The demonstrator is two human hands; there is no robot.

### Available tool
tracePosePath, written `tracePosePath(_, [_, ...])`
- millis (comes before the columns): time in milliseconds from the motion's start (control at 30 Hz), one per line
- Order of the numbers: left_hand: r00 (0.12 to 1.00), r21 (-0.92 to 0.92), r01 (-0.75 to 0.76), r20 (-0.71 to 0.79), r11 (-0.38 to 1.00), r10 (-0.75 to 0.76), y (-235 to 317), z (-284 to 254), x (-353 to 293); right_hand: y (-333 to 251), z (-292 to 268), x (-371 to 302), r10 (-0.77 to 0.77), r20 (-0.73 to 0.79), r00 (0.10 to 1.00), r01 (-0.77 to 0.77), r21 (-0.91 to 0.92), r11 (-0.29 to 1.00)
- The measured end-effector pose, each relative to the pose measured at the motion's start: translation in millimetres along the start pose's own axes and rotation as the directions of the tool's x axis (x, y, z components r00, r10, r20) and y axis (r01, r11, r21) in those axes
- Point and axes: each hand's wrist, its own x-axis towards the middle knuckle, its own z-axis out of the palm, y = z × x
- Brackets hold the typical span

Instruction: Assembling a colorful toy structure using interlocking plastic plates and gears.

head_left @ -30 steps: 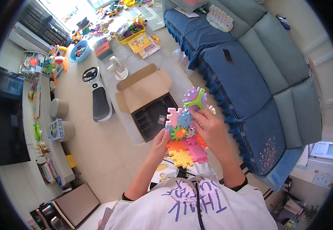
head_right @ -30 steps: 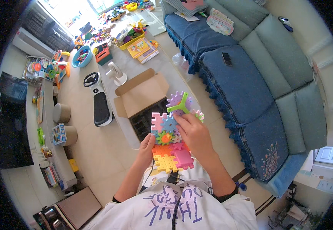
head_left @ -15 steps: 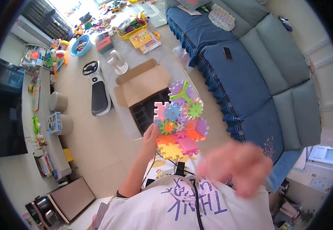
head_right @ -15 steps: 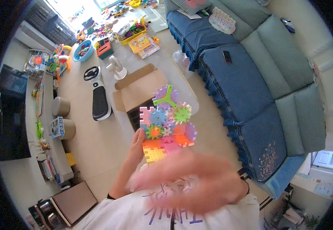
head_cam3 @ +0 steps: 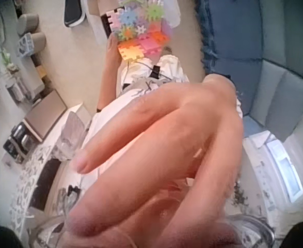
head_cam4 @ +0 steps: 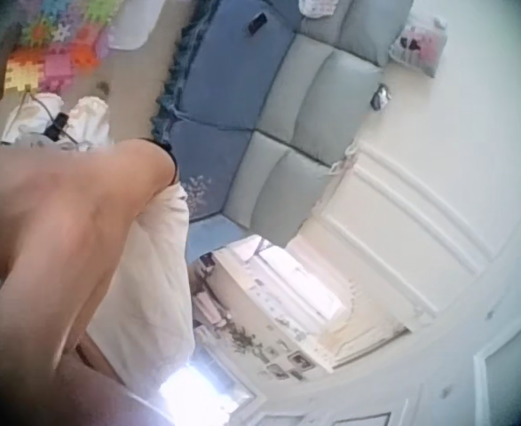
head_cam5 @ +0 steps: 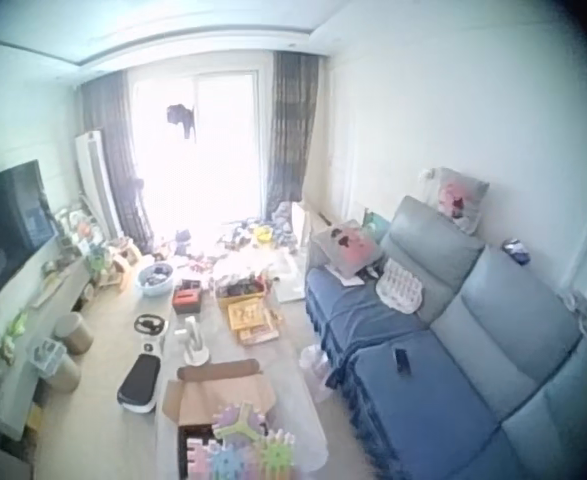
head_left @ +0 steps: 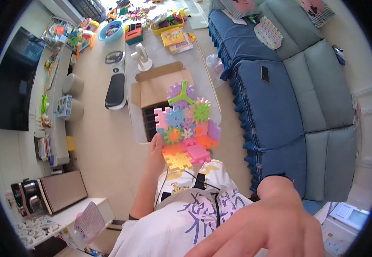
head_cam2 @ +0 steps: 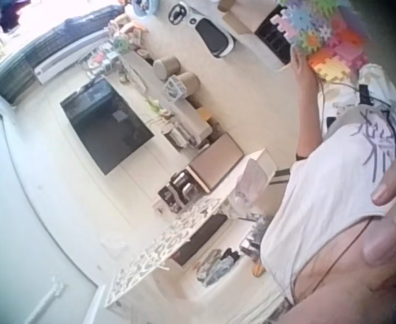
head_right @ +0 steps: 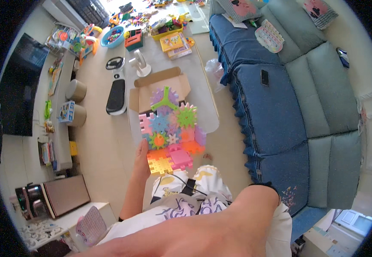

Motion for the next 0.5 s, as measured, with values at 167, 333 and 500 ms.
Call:
tracePosePath(167, [0.999, -0.082, -0.032, -0.046, 0.996, 0.029, -23.0, 22.1, -5.0, -24.9, -12.1, 4.0, 0.006, 0.058, 0.998, -0.006, 0.003, 1.000])
tracePosePath(333, [0.992, 0.042, -0.003, -0.128, 0.999, 0.009, -43.2, 17.9, -13.7, -51.7, -57.5, -19.1, 0.310, 0.190, 0.932, -0.347, 0.212, 0.913])
tracePosePath(500, [0.994, -0.077, -0.067, -0.089, 0.995, 0.061, -35.6, 35.8, -18.9, -60.7, -107.8, -98.1, 0.567, -0.286, 0.772, -0.632, -0.246, 0.735])
